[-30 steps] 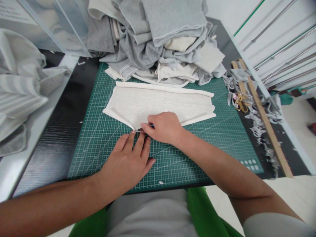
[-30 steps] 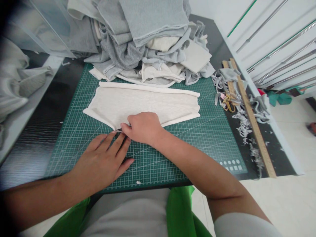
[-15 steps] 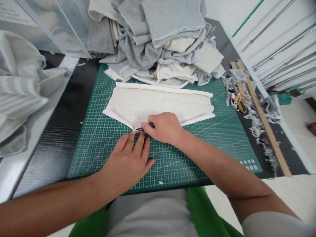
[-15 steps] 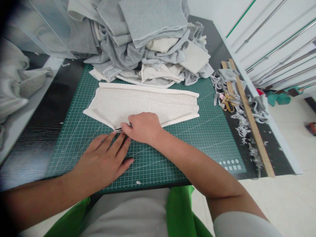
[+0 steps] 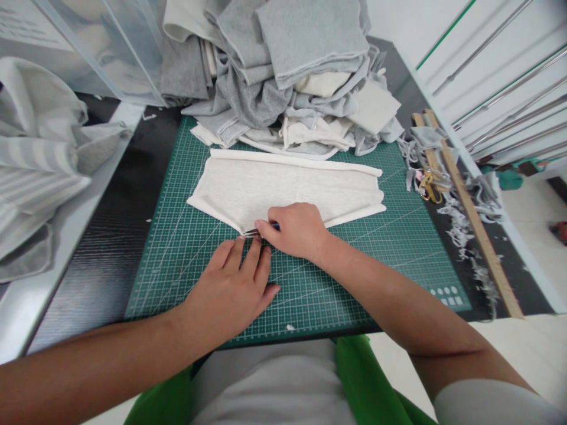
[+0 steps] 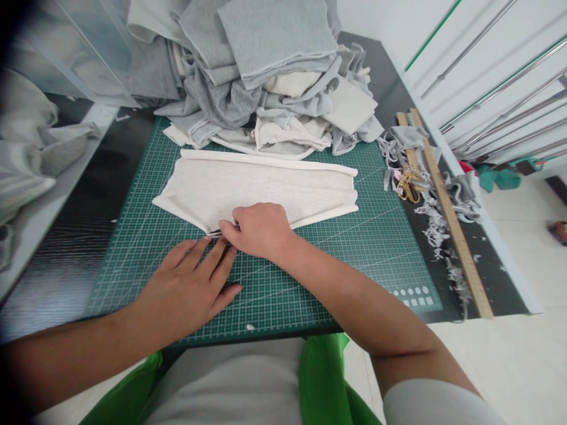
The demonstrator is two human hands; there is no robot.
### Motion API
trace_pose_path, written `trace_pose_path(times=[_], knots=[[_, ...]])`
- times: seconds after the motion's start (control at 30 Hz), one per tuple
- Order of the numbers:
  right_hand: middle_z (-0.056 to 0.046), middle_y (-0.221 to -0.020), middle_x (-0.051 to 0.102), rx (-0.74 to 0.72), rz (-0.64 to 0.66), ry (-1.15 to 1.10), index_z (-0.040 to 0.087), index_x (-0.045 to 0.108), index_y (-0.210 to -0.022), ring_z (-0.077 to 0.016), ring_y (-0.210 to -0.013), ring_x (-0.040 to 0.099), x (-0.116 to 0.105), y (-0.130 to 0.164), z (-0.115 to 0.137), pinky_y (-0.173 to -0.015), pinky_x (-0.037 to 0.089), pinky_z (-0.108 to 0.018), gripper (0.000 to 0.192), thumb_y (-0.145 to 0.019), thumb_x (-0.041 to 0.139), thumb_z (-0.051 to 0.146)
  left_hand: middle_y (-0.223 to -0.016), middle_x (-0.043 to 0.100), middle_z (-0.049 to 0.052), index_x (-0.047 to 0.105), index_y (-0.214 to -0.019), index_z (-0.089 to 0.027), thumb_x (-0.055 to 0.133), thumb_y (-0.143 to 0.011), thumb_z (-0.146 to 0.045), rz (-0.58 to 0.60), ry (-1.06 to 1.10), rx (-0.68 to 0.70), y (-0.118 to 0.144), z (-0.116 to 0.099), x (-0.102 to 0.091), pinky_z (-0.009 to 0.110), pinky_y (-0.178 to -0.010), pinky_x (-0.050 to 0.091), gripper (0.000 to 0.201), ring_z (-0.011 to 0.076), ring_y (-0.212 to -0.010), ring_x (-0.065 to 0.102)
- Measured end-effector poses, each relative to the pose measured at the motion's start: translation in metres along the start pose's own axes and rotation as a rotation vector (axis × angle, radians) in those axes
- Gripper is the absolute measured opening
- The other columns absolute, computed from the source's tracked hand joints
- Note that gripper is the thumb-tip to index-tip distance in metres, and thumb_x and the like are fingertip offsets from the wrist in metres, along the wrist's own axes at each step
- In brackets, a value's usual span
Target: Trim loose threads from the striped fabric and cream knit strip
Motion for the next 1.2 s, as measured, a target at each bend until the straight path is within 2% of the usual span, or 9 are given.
trace_pose_path(times=[0.43,0.6,0.7,0.77,0.87,0.93,1.03,1.2], knots=[[-0.004,-0.069,0.069,-0.001,-0.013,-0.019,0.022,0.070,-0.077,-0.0179,-0.065,0.059,0.001,0.001,-0.002,-0.059,0.029,-0.029,0.046,-0.090,0.039,0.054,-0.131,0.056,0.023,0.059,-0.127,-0.005,0.043,-0.094,-0.041,-0.003,0.009,0.008,0.000,0.001,0.000,0.054,-0.098,0.041,0.051,0.0405,-0.117,0.055],[-0.003,-0.070,0.069,0.018,-0.006,-0.070,0.021,0.069,-0.078,-0.0162,-0.066,0.059,-0.002,0.001,-0.008,-0.061,0.030,-0.029,0.042,-0.089,0.045,0.054,-0.130,0.057,0.022,0.060,-0.126,-0.006,0.043,-0.094,-0.042,-0.003,0.011,0.002,0.000,0.001,0.000,0.053,-0.098,0.041,0.051,0.0393,-0.117,0.056],[-0.002,-0.070,0.068,0.027,-0.030,-0.155,0.020,0.067,-0.076,-0.0145,-0.065,0.057,-0.015,0.005,-0.012,-0.061,0.031,-0.028,0.038,-0.086,0.052,0.053,-0.129,0.058,0.022,0.061,-0.124,-0.006,0.044,-0.094,-0.042,-0.009,0.010,0.005,0.000,0.001,0.000,0.053,-0.097,0.042,0.050,0.0392,-0.116,0.057],[0.000,-0.069,0.066,0.028,-0.058,-0.289,0.019,0.066,-0.075,-0.0125,-0.064,0.055,-0.030,0.012,-0.013,-0.062,0.033,-0.026,0.038,-0.087,0.052,0.053,-0.129,0.058,0.023,0.061,-0.124,-0.005,0.045,-0.093,-0.041,-0.020,0.009,0.008,-0.001,0.001,-0.001,0.054,-0.097,0.042,0.050,0.0394,-0.115,0.057],[0.003,-0.060,0.061,-0.045,-0.033,-0.552,0.019,0.063,-0.071,-0.0092,-0.058,0.050,-0.049,0.024,-0.003,-0.059,0.033,-0.024,0.043,-0.088,0.049,0.056,-0.125,0.061,0.022,0.063,-0.122,-0.005,0.046,-0.093,-0.040,-0.023,0.014,0.004,-0.002,0.002,-0.003,0.053,-0.097,0.043,0.049,0.0393,-0.113,0.058],[0.004,-0.058,0.059,-0.101,-0.015,-0.627,0.019,0.062,-0.068,-0.0083,-0.056,0.049,-0.056,0.030,0.004,-0.058,0.033,-0.023,0.042,-0.089,0.049,0.053,-0.122,0.063,0.021,0.064,-0.120,-0.006,0.047,-0.092,-0.040,-0.021,0.023,0.003,-0.002,0.002,-0.003,0.053,-0.096,0.043,0.047,0.0387,-0.112,0.059],[0.003,-0.059,0.060,-0.111,0.001,-0.581,0.019,0.063,-0.067,-0.0093,-0.059,0.050,-0.052,0.029,0.008,-0.059,0.032,-0.023,0.039,-0.086,0.054,0.052,-0.117,0.065,0.020,0.066,-0.118,-0.007,0.047,-0.092,-0.039,-0.023,0.024,0.012,-0.002,0.002,-0.004,0.053,-0.096,0.043,0.045,0.0384,-0.110,0.060],[0.000,-0.065,0.064,-0.001,0.008,-0.407,0.018,0.066,-0.070,-0.0106,-0.061,0.051,-0.025,0.014,-0.009,-0.059,0.031,-0.024,0.040,-0.087,0.052,0.051,-0.129,0.058,0.023,0.061,-0.125,-0.006,0.045,-0.093,-0.041,-0.012,0.012,0.008,-0.001,0.002,-0.002,0.053,-0.096,0.042,0.050,0.0389,-0.116,0.057]])
Point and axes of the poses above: each hand's wrist, its own y-axis away from the middle knuckle, its own x-axis out of the palm, z = x × y, the point moved 6 cm from there along -y, towards the middle knuckle
